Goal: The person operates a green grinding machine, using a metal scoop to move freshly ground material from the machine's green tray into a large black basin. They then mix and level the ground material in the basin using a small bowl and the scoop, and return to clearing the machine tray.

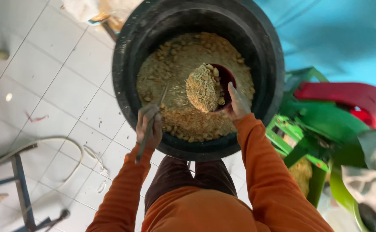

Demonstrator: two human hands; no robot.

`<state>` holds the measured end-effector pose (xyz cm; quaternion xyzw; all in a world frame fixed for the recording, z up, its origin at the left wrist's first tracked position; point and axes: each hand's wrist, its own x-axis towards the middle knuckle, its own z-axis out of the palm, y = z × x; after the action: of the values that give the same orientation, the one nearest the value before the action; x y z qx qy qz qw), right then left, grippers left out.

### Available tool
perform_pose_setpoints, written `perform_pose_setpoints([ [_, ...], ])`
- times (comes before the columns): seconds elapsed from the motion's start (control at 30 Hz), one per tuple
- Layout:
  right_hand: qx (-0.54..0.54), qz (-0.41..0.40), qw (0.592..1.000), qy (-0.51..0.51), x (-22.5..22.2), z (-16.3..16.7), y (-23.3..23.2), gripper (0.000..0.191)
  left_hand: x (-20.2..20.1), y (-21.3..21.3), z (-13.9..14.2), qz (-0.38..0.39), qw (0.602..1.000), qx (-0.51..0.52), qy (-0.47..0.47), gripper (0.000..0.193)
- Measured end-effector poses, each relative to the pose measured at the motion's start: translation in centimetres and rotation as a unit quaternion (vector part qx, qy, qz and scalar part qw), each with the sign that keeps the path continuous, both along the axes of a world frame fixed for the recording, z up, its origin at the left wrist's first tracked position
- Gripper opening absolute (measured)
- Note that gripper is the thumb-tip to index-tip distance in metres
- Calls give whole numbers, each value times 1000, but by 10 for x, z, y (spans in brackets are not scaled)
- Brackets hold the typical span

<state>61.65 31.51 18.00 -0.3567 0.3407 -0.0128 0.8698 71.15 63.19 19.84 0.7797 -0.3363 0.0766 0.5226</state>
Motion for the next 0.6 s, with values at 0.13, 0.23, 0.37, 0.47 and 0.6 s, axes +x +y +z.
perform_pose_setpoints([
  [0.13, -10, -91, 995, -30, -66, 40, 4, 66, -39, -19, 13, -77, 995, -49, 29, 24],
  [0.23, -8, -134, 988, -71, -109, 54, 8, 66, -61, -31, 2, -119, 984, -104, 85, 27],
  [0.37, 43, -181, 980, -67, -171, 60, 11, 66, -80, -40, -23, -183, 963, -132, 149, 33],
  [0.47, 11, -219, 974, -56, -227, 64, 19, 64, -98, -35, -31, -122, 976, -77, 162, 34],
  [0.6, 110, -298, 945, -74, -310, 75, 41, 62, -121, -35, -30, -122, 951, -121, 257, 38],
])
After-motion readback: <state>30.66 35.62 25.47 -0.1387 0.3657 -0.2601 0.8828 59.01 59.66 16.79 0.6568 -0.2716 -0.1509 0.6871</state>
